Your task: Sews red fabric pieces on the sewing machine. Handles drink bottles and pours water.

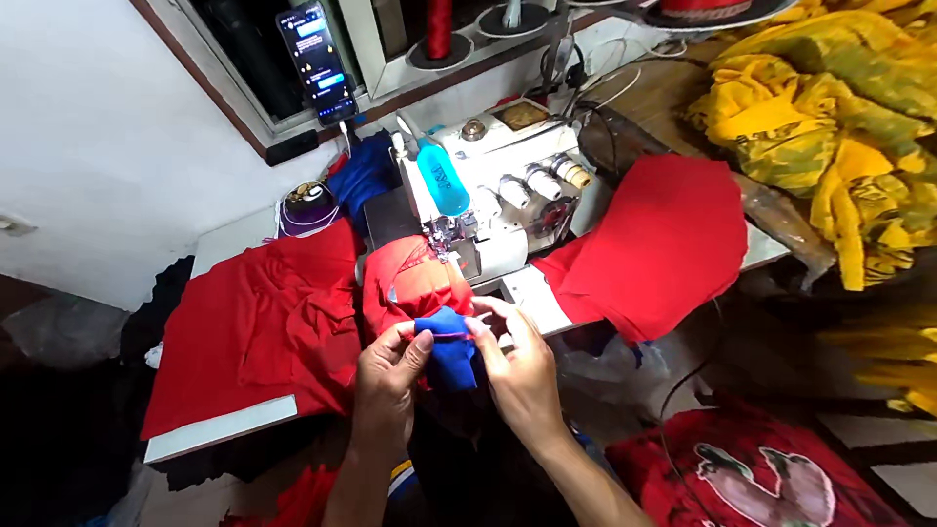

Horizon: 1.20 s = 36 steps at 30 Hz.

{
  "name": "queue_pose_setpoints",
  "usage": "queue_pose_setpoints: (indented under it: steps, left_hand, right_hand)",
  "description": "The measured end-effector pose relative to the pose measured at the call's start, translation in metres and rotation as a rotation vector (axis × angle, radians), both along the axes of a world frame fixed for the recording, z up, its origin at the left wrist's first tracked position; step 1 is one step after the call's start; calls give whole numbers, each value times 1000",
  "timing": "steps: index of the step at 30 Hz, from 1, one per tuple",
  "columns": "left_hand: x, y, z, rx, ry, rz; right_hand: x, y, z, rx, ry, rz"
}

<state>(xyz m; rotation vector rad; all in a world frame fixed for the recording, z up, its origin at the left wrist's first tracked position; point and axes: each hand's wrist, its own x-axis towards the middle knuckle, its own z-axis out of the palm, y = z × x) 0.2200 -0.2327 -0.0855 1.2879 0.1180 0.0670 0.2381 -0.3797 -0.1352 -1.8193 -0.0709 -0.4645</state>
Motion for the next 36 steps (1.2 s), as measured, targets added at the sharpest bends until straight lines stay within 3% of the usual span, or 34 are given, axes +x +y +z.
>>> queue_pose_setpoints:
  steps: [4, 9, 11, 14, 16, 21, 25, 28, 32, 34, 36]
  left_hand:
    - [-3, 1, -14, 31, -33, -109]
    - [3, -4, -7, 145, -11, 5]
    - [2, -7, -10, 265, -76, 81]
    - [1, -13, -20, 691, -298, 301]
    - [2, -17, -21, 827, -414, 369]
    - [3, -19, -27, 783, -529, 311]
    - [4, -13, -29, 836, -579, 321]
    - [3, -7, -17, 646, -491, 233]
    - [-10, 16, 20, -114, -280, -142]
    - [-9, 39, 38, -311, -288, -289]
    - [-8, 54, 41, -280, -223, -398]
  right_hand:
    - [-22, 2, 0, 219, 166, 175]
    - [-11, 4, 11, 458, 231, 193]
    - [-8, 5, 13, 421, 235, 124]
    - [-7, 11, 13, 262, 175, -38]
    - [-6, 15, 14, 202, 116, -68]
    - [-7, 17, 11, 182, -44, 29]
    - [-19, 8, 19, 226, -15, 176]
    - [-2, 9, 14, 50, -69, 77]
    - [32, -15, -10, -257, -182, -8]
    - [25, -29, -27, -287, -185, 69]
    - [11, -44, -35, -176, -124, 338]
